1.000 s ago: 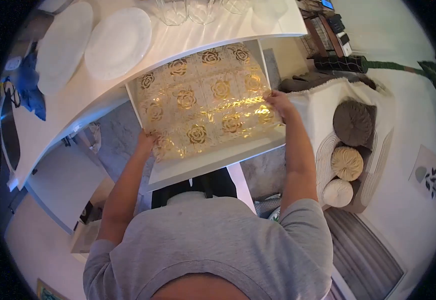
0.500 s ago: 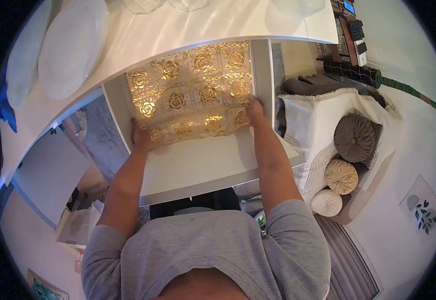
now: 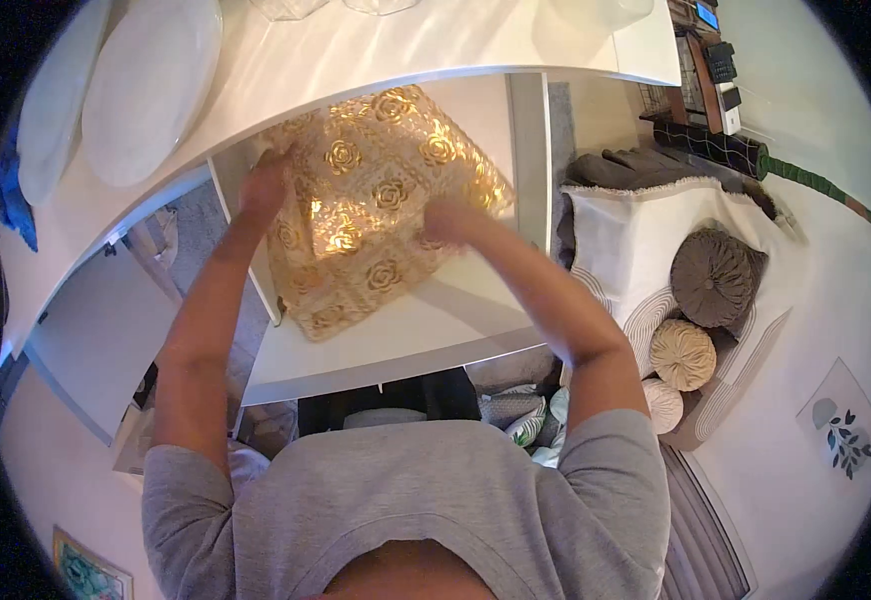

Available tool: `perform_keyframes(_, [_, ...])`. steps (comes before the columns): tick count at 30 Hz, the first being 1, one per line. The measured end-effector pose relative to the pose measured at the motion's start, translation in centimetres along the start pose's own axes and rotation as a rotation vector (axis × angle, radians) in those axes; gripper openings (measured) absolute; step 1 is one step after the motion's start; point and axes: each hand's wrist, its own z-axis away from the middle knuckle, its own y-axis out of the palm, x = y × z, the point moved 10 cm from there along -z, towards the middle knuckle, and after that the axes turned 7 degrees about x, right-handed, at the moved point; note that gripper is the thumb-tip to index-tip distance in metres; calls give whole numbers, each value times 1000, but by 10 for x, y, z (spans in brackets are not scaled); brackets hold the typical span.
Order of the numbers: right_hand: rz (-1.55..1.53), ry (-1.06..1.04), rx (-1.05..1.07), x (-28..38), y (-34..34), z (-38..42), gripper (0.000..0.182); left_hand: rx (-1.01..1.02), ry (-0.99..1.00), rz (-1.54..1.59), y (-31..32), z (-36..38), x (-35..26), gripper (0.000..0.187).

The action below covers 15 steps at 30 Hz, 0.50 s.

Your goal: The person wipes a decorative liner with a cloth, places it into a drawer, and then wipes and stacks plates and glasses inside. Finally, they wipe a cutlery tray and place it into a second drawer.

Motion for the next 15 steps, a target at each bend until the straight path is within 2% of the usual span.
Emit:
perform_keyframes(1, [156,-35,-309,-30,-43,-38,24,3,-3,-4,-13,-8,1,65])
perform_keyframes(2, [-46,161,-582,-47,-101,-9,23,14,29,-25,-24,-15,-2,62])
perform_keyframes(3, [-146,129,-924,-81,-132,-14,27,24,59,-44,-32,-19,-5,59])
perform_keyframes(4, [-196,301,-990,-102,-144,-15,27,27,51,-47,-37,-22,-4,59])
perform_keyframes(5, [-249,443,-961,-123,-138,-29,30,-64,78,-137,-49,-23,-7,59])
perform_keyframes(6, [-250,439,-958,-124,-131,-41,30,-152,107,-225,-55,-26,-10,59])
perform_keyframes(10, [-275,388,-797,-140,-94,-80,34,-208,79,-187,-55,-51,0,56])
perform_keyframes(12, [-214,423,-941,-170,-89,-56,32,-242,62,-143,-60,-60,8,54])
perform_keyframes(13, [-211,427,-946,-184,-88,-43,32,-255,54,-120,-64,-66,12,54])
perform_keyframes(15, [-555,417,-948,-209,-63,-6,31,-281,35,-58,-67,-73,18,52])
